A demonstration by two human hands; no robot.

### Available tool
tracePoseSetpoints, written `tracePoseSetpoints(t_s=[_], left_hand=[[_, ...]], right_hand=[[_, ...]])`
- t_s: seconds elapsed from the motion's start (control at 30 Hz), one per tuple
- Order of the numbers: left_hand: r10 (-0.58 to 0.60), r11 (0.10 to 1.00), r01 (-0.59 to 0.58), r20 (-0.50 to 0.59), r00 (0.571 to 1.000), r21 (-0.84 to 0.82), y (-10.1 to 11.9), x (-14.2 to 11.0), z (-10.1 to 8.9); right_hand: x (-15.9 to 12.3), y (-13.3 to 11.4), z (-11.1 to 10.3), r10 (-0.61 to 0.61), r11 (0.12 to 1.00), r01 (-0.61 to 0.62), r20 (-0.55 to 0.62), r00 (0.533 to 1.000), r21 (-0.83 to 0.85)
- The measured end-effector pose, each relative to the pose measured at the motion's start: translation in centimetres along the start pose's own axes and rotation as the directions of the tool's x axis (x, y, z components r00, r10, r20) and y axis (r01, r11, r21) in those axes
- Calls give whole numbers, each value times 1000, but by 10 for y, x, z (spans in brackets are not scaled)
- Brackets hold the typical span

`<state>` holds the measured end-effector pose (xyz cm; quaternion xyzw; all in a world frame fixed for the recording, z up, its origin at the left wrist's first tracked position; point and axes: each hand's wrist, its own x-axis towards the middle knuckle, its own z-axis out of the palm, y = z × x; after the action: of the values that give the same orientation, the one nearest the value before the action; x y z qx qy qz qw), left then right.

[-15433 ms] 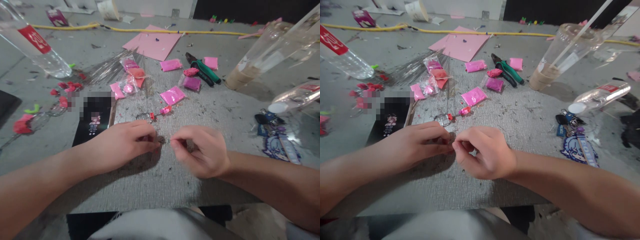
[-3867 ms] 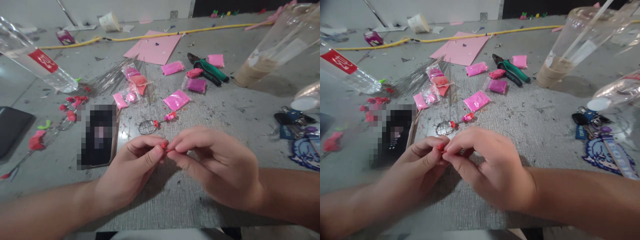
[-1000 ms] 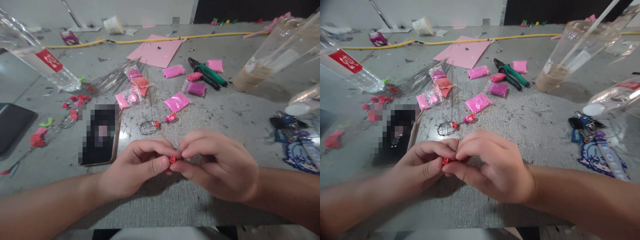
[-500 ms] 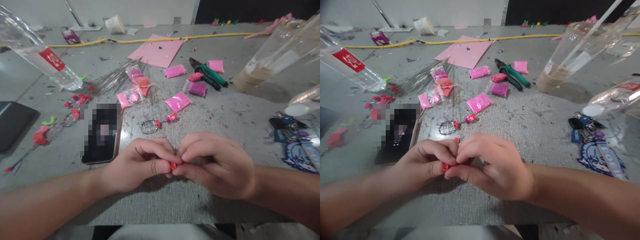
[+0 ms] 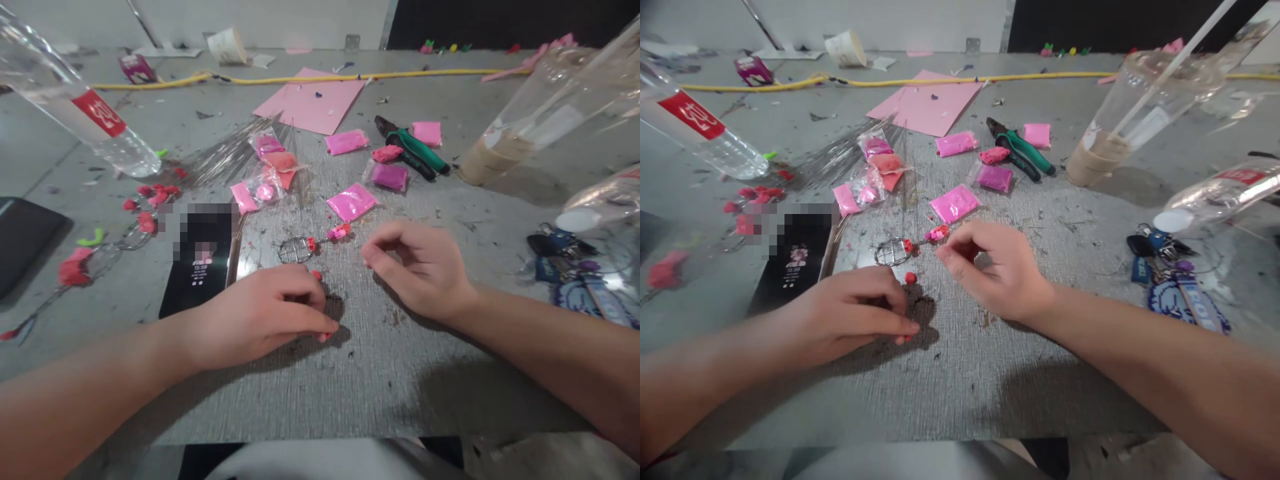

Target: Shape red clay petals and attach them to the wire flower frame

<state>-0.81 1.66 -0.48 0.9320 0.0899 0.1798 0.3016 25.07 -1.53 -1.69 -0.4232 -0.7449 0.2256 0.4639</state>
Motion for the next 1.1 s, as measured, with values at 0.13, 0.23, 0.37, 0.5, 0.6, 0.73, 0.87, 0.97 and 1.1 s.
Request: tracePoseSetpoints(t_s=[0.13, 0.23, 0.37, 0.5, 0.6, 0.73, 0.87, 0.97, 1.1], left_hand=[[-105, 976, 91, 62, 993, 197, 3, -1, 13], [-129, 962, 104, 85, 988, 251, 1, -2, 13], [-162, 943, 120, 115, 980, 310, -5, -3, 6], [-164, 932, 115, 116, 980, 343, -9, -4, -1], [-165, 914, 133, 52, 985, 383, -10, -4, -3], [-239, 894, 246, -65, 969, 374, -11, -3, -4], [-247, 858, 262, -93, 965, 441, -14, -5, -3], [-253, 825, 244, -54, 966, 510, -17, -6, -2], [-258, 820, 256, -69, 964, 511, -14, -3, 0]], right_hand=[[0, -2, 0, -73, 993, 80, 83, 994, -85], [-1, -4, 1, -89, 989, 96, 73, 993, -108], [-1, -4, 1, -90, 987, 97, 64, 994, -125], [-1, -4, 0, -93, 985, 103, 76, 993, -136], [-1, -4, 1, -87, 986, 100, 95, 992, -137], [-1, -2, 2, -78, 987, 92, 108, 991, -135], [-1, -2, 2, -71, 989, 86, 120, 990, -122], [-2, -1, 2, -72, 989, 87, 129, 989, -120], [-1, 2, 5, -88, 985, 112, 172, 981, -131]])
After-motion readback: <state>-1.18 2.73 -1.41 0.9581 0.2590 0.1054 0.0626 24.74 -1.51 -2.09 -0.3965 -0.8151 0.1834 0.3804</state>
